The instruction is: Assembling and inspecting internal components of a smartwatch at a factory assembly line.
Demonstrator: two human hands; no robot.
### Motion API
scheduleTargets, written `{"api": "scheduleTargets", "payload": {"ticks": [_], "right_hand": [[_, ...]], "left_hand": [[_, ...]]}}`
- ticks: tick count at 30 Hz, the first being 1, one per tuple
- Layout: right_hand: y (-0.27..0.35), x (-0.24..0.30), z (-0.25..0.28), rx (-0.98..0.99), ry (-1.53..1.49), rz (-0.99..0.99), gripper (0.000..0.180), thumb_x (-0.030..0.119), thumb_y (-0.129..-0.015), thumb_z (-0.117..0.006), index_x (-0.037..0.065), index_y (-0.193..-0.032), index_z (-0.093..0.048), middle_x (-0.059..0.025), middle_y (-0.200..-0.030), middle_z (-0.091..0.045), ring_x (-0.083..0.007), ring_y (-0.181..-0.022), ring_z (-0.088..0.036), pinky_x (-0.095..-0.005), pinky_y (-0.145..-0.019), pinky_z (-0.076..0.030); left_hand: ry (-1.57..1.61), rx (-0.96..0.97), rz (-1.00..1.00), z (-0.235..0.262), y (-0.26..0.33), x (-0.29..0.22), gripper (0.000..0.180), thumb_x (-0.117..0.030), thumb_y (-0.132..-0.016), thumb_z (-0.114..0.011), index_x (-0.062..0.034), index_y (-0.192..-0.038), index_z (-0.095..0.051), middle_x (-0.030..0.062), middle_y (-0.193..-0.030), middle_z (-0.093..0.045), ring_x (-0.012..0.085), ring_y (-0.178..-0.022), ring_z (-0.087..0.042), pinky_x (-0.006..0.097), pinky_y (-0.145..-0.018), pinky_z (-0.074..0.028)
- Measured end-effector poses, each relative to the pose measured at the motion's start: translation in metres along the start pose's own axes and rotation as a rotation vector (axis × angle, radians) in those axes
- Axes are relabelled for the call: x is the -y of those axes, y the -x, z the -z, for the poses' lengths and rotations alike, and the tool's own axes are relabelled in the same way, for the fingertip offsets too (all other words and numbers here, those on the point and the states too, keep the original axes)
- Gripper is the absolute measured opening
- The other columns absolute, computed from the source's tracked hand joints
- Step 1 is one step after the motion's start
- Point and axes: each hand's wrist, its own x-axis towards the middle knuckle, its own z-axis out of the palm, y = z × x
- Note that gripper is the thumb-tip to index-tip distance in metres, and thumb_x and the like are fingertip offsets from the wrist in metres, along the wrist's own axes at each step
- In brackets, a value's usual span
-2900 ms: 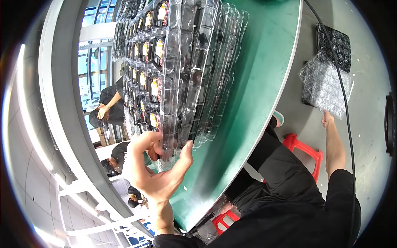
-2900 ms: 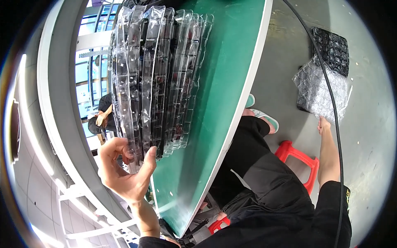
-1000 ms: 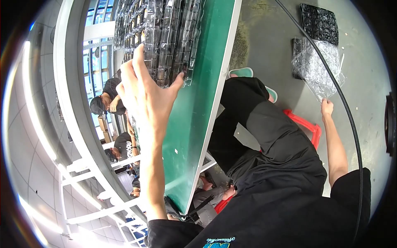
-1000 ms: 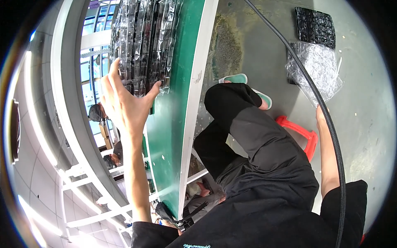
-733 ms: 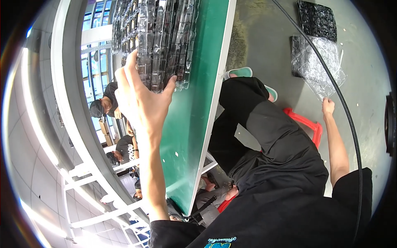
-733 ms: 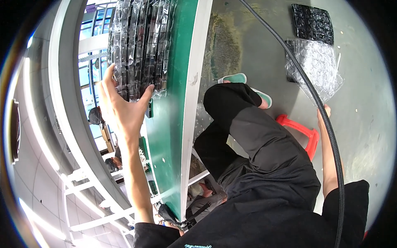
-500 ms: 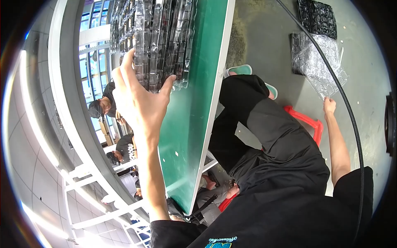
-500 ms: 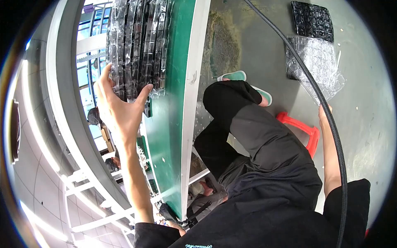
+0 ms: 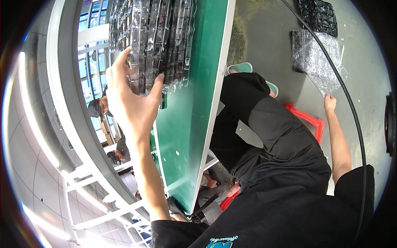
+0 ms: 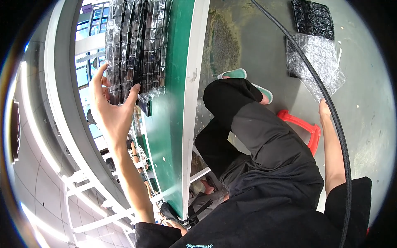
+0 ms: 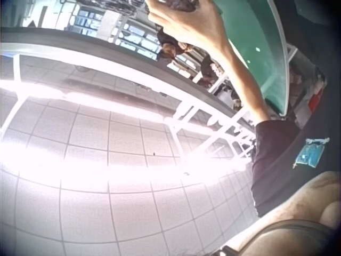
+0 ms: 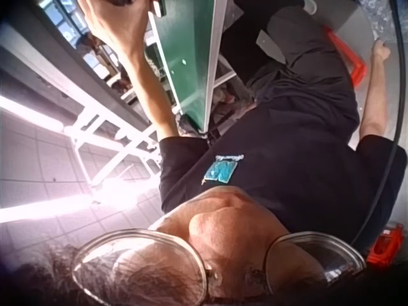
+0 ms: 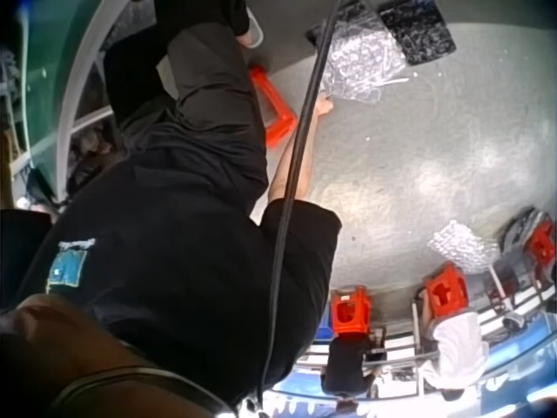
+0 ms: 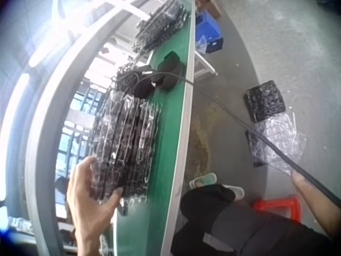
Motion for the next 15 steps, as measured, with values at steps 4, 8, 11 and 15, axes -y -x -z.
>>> {"api": "scheduleTargets", "payload": {"ticks": [4, 8, 11, 15], "right_hand": [[-0.006, -0.003, 0.002, -0.012, -0.016, -0.002, 0.038, 0.037, -0.106, -0.067, 0.002, -0.118, -0.076, -0.0018, -0.08, -0.067, -0.0124, -0.06, -0.058, -0.0318, -0.052, -0.047], [-0.002, -0.004, 0.002, -0.042, -0.004, 0.004, 0.038, 0.038, -0.107, -0.067, 0.002, -0.118, -0.076, -0.0014, -0.08, -0.066, -0.012, -0.061, -0.057, -0.0319, -0.052, -0.047], [0.006, -0.005, -0.005, -0.042, -0.04, 0.022, 0.036, 0.037, -0.107, -0.066, 0.003, -0.113, -0.075, -0.0013, -0.08, -0.065, -0.0116, -0.061, -0.057, -0.032, -0.052, -0.047], [0.001, -0.006, 0.006, -0.025, -0.02, -0.005, 0.035, 0.037, -0.107, -0.065, 0.003, -0.105, -0.073, -0.0012, -0.079, -0.064, -0.0119, -0.061, -0.057, -0.0326, -0.052, -0.046]], "left_hand": [[0.018, -0.04, -0.025, -0.003, 0.002, 0.003, 0.082, -0.011, -0.077, -0.092, -0.0144, -0.153, -0.061, 0.0079, -0.11, -0.057, 0.025, -0.102, -0.062, 0.043, -0.095, -0.053], [-0.013, -0.023, -0.061, -0.001, -0.001, 0.004, 0.083, -0.012, -0.075, -0.093, -0.0149, -0.152, -0.061, 0.0068, -0.108, -0.057, 0.0233, -0.098, -0.062, 0.042, -0.089, -0.054], [0.012, 0.009, -0.022, 0.003, -0.003, 0.002, 0.083, -0.013, -0.074, -0.093, -0.0152, -0.151, -0.063, 0.0056, -0.107, -0.056, 0.0208, -0.094, -0.06, 0.039, -0.083, -0.054], [0.087, 0.016, -0.045, 0.001, -0.002, 0.01, 0.082, -0.013, -0.073, -0.095, -0.0155, -0.149, -0.065, 0.0034, -0.104, -0.055, 0.0172, -0.088, -0.055, 0.033, -0.076, -0.05]]}}
